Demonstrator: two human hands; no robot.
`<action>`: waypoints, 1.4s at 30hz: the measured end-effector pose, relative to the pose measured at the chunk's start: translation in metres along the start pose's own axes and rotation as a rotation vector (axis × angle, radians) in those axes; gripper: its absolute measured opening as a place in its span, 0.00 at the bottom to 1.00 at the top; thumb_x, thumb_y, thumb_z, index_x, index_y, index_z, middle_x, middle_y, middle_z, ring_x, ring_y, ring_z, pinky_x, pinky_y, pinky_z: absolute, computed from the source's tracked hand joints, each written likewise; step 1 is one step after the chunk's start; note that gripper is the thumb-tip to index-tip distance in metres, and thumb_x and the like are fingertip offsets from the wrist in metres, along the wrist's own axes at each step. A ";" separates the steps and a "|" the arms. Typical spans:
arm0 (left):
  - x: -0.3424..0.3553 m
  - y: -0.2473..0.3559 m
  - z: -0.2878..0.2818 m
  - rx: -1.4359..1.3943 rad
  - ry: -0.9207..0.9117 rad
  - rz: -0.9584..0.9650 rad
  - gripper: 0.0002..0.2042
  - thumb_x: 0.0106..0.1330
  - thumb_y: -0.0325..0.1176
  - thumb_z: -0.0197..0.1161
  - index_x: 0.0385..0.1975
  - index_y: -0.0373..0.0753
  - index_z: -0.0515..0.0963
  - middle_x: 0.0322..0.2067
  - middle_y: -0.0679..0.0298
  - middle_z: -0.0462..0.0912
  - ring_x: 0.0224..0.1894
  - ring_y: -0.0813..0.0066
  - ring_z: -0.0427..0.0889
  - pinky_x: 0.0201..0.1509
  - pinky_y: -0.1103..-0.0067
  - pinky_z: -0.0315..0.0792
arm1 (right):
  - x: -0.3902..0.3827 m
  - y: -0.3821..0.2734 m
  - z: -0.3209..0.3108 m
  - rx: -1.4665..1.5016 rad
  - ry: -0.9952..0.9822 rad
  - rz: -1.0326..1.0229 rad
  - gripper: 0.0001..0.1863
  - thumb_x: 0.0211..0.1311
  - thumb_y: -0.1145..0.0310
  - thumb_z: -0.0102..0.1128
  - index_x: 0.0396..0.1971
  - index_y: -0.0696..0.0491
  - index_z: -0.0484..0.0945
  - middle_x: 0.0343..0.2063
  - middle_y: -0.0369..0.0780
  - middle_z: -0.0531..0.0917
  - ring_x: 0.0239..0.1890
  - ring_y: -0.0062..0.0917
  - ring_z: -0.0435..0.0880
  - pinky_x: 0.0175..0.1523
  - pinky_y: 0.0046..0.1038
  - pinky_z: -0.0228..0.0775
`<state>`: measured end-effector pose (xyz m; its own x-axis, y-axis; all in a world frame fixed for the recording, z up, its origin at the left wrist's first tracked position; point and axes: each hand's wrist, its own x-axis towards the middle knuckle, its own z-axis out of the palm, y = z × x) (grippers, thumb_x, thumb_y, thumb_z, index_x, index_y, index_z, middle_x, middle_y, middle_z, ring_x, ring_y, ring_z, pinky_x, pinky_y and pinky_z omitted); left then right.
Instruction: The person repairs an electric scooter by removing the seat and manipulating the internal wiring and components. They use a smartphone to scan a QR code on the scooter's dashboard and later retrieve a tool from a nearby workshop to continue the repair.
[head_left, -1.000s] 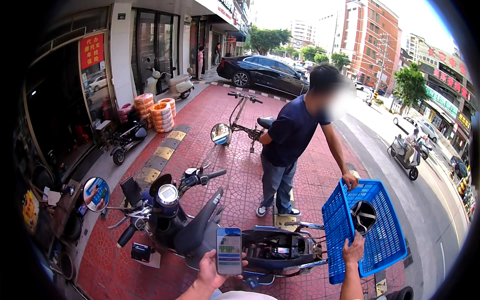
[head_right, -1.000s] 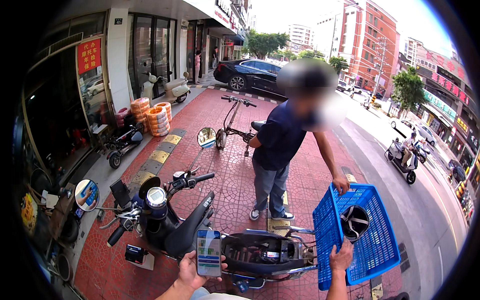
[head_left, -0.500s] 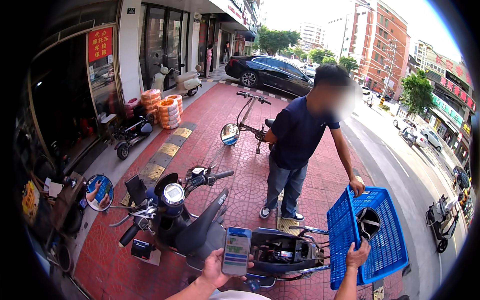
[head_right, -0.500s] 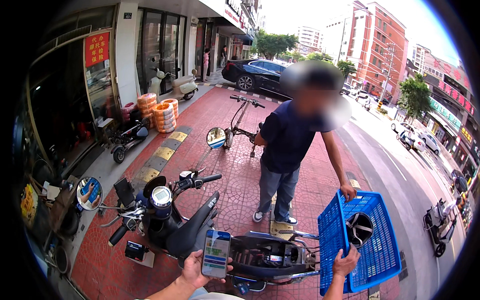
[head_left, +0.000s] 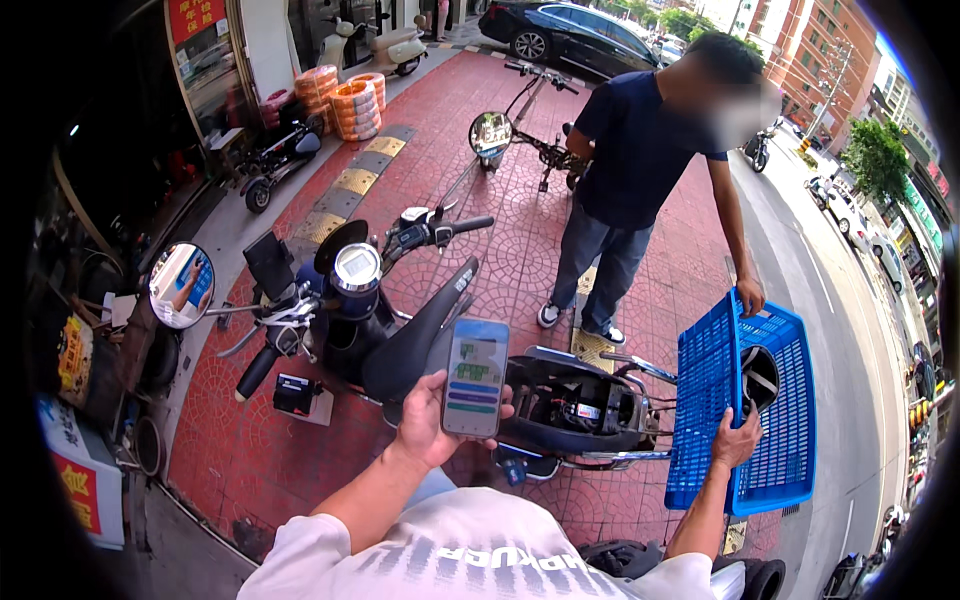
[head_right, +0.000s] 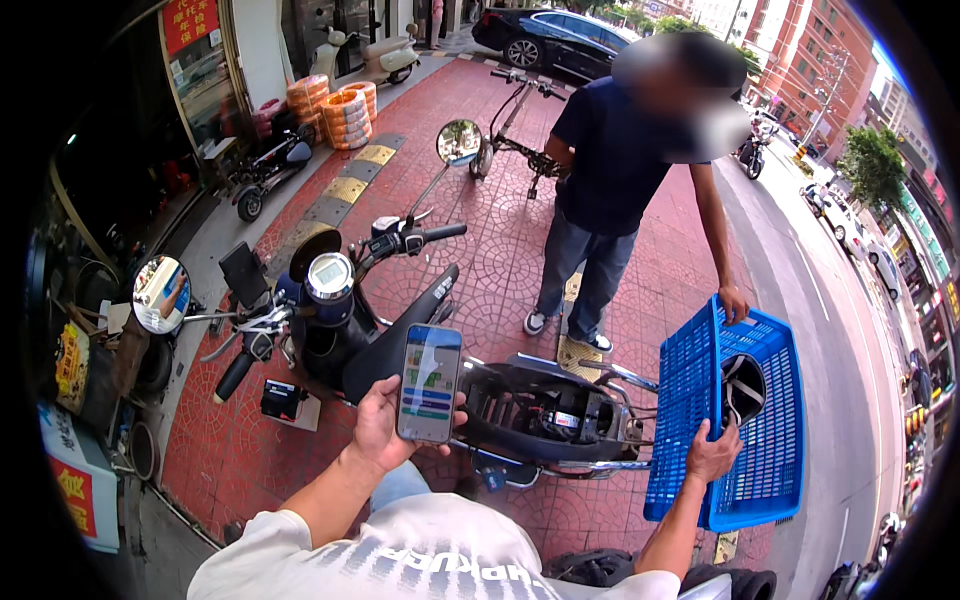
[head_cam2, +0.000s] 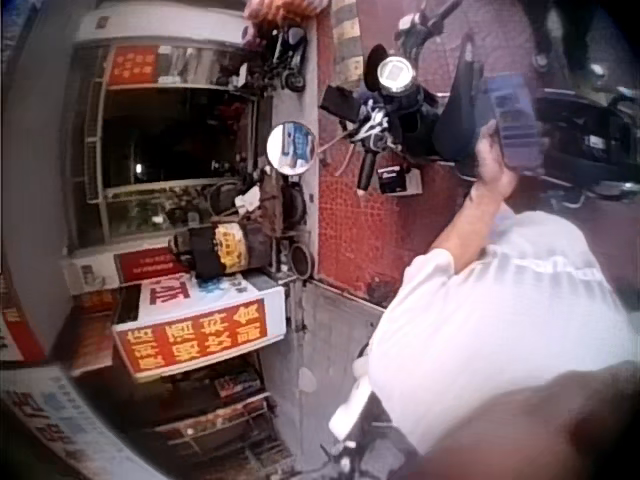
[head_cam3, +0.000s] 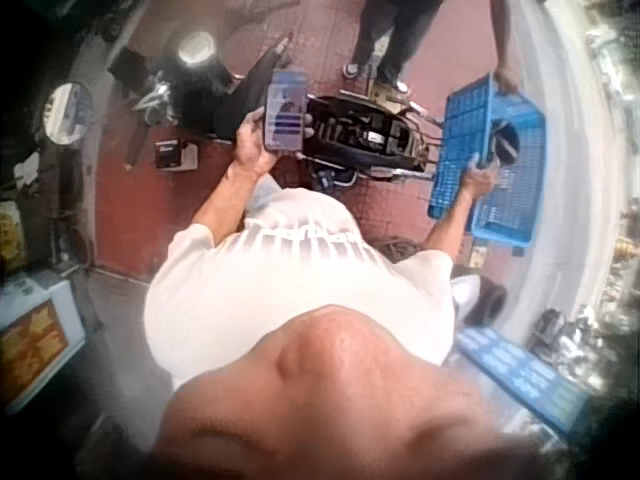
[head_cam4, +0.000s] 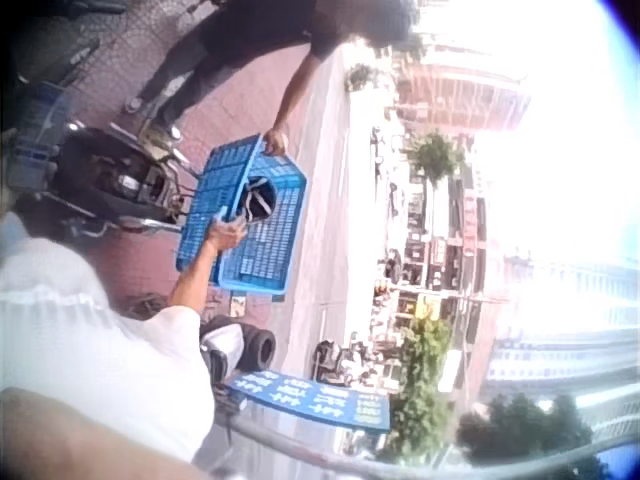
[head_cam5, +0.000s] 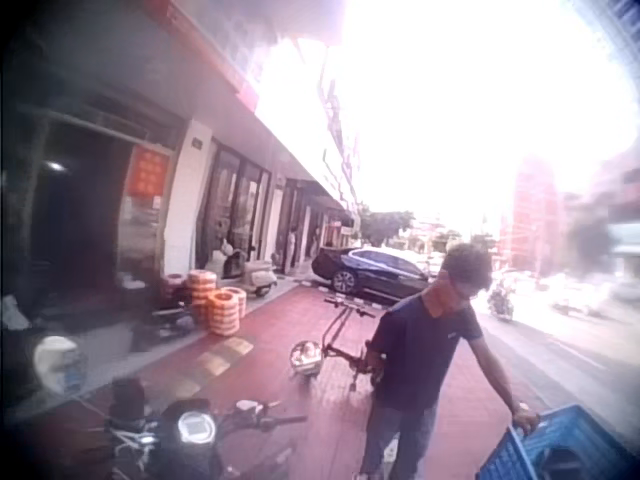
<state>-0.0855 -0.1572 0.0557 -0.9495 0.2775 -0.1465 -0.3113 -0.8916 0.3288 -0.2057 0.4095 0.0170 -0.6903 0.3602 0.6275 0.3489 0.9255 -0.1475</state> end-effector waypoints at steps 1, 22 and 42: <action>0.001 0.004 0.008 0.051 -0.005 0.029 0.36 0.77 0.59 0.44 0.74 0.35 0.66 0.66 0.40 0.76 0.64 0.38 0.81 0.45 0.43 0.85 | 0.002 -0.001 0.000 0.004 0.012 -0.005 0.30 0.65 0.53 0.69 0.62 0.53 0.79 0.53 0.46 0.85 0.56 0.47 0.80 0.60 0.47 0.75; 0.019 0.004 0.038 0.164 -0.148 0.081 0.43 0.56 0.31 0.59 0.78 0.32 0.60 0.72 0.35 0.67 0.74 0.35 0.69 0.62 0.42 0.78 | -0.006 0.006 0.009 -0.048 0.047 -0.131 0.29 0.69 0.49 0.67 0.64 0.49 0.80 0.60 0.43 0.84 0.60 0.43 0.80 0.64 0.44 0.75; 0.007 0.012 0.036 0.081 -0.001 0.027 0.41 0.57 0.30 0.67 0.74 0.29 0.63 0.66 0.35 0.73 0.64 0.39 0.81 0.49 0.54 0.88 | -0.005 0.003 0.016 -0.100 0.054 -0.104 0.28 0.70 0.47 0.66 0.61 0.50 0.82 0.57 0.44 0.86 0.58 0.43 0.82 0.62 0.44 0.76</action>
<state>-0.0971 -0.1532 0.0924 -0.9576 0.2541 -0.1358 -0.2877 -0.8670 0.4069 -0.2113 0.4122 0.0016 -0.6914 0.2541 0.6763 0.3408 0.9401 -0.0048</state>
